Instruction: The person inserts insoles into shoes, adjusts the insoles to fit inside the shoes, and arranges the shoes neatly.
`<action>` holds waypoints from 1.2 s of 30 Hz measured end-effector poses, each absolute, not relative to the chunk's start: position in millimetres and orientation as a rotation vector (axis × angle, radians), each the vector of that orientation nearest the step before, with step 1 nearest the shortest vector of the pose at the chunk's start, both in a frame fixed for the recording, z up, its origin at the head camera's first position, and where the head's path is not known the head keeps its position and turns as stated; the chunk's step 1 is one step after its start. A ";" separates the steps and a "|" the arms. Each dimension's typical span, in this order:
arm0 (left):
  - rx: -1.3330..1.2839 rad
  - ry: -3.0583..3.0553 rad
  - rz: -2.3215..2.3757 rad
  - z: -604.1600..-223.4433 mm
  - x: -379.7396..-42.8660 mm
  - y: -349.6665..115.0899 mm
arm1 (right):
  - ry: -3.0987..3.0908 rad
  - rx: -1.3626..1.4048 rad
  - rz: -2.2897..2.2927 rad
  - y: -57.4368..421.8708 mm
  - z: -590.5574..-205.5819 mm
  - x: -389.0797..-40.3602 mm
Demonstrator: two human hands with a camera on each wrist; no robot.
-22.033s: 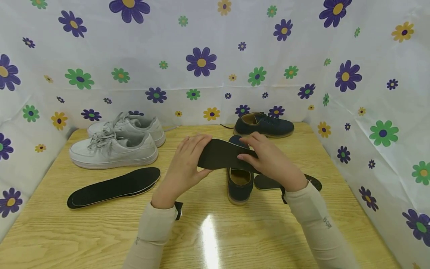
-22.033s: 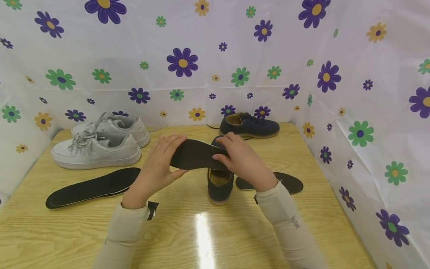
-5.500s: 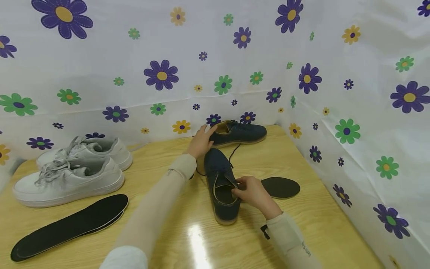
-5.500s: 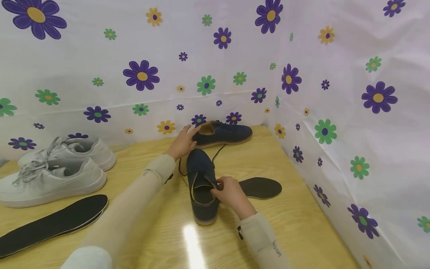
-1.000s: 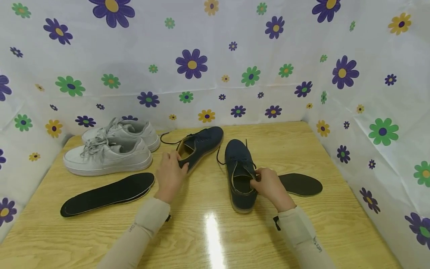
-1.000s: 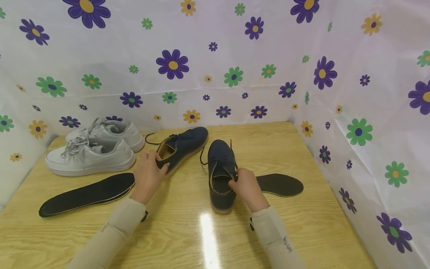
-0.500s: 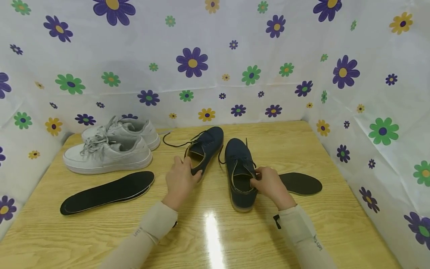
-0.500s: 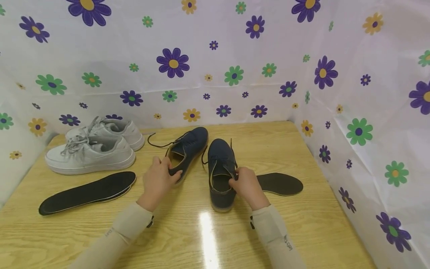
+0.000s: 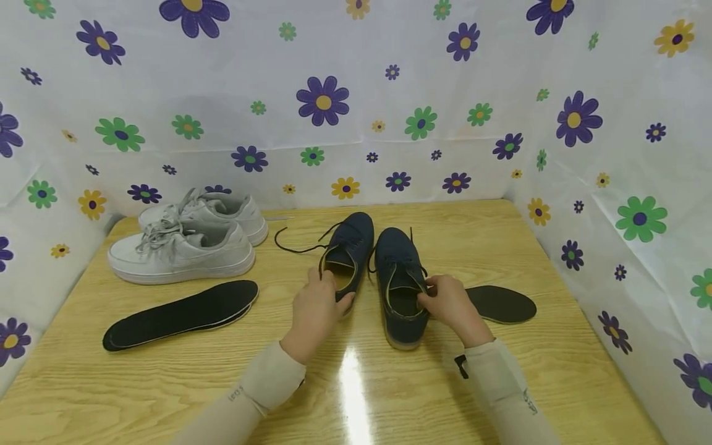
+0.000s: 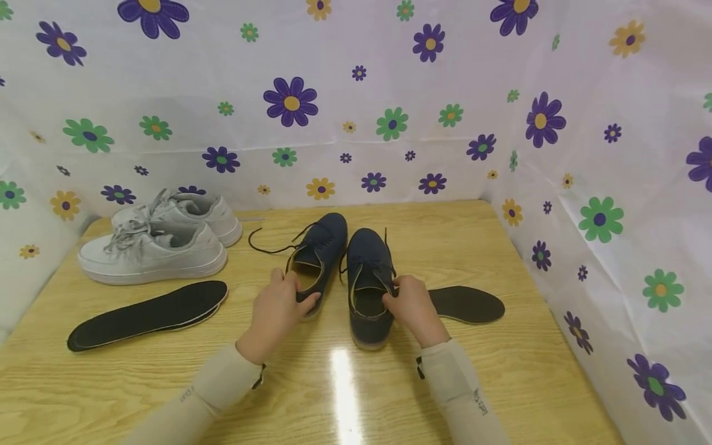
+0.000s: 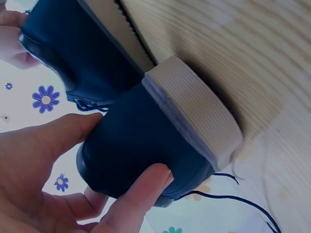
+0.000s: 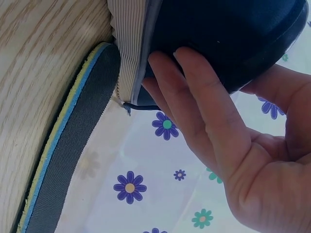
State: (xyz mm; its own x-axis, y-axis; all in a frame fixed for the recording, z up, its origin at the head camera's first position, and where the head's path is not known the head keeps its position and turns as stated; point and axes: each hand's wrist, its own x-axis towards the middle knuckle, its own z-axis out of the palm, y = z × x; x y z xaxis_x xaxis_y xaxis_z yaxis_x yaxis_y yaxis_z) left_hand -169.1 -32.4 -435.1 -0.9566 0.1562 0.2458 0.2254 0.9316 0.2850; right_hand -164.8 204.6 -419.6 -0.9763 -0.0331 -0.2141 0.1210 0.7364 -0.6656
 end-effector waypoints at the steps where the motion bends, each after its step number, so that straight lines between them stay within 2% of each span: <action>1: -0.299 -2.863 -0.464 -434.8 -167.7 -30.9 | 2.726 0.069 -1.067 204.7 -419.7 -164.7; 36: -0.489 -2.729 -0.380 -439.1 -144.2 -8.5 | 2.753 0.067 -1.096 210.0 -421.8 -178.7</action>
State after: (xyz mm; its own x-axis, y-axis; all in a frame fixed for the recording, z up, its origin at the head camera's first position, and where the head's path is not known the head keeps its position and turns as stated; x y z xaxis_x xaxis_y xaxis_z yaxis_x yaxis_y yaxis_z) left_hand -144.2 -8.5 -439.1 -0.8822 0.2852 0.3746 0.3767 0.9049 0.1980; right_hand -178.7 210.0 -421.8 -0.9833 -0.0236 -0.1807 0.1070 0.7278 -0.6773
